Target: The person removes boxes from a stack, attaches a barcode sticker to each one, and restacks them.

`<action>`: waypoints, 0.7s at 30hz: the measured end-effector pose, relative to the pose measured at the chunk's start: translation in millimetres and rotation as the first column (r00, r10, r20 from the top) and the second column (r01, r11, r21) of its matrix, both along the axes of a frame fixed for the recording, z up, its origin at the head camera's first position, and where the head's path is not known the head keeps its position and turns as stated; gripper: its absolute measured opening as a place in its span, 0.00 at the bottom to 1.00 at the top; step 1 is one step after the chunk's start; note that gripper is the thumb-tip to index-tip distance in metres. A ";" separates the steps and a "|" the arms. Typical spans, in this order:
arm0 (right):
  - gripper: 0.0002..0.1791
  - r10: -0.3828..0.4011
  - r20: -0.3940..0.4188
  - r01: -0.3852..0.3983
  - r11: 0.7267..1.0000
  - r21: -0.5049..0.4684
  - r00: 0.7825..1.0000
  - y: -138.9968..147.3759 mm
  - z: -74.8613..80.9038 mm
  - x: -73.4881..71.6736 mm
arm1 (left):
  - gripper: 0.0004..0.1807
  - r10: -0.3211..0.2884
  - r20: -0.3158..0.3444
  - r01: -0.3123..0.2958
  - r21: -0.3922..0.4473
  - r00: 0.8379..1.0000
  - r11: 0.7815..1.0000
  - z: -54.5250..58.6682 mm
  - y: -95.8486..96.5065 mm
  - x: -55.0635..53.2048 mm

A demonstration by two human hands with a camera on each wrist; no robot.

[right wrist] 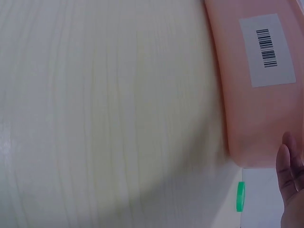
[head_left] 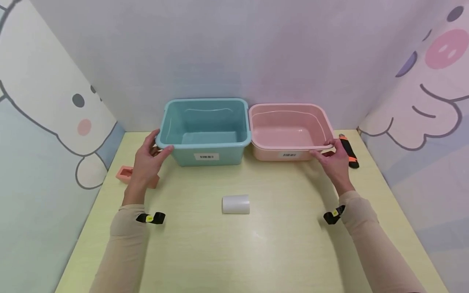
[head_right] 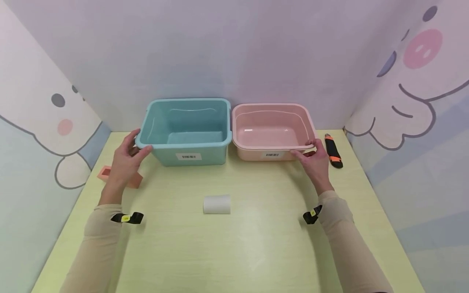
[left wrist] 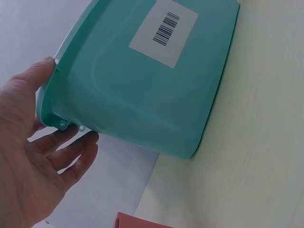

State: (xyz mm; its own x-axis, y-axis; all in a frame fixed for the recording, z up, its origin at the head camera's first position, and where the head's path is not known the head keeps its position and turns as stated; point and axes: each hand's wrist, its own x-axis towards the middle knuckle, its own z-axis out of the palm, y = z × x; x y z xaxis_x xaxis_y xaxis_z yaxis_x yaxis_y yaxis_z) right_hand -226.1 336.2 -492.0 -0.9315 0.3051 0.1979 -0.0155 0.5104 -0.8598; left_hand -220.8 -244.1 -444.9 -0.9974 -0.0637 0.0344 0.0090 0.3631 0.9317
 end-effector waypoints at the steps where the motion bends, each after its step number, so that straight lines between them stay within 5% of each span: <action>1: 0.27 -0.005 -0.016 0.005 1.000 0.003 1.000 0.0 -0.4 -0.7 | 0.44 0.003 -0.001 -0.003 0.005 1.000 1.000 0.8 0.2 0.5; 21: 0.27 -0.092 -0.143 0.079 0.993 -0.090 0.985 4.7 4.1 8.4 | 0.43 0.024 -0.019 -0.025 -0.068 1.000 0.997 3.4 -1.0 1.5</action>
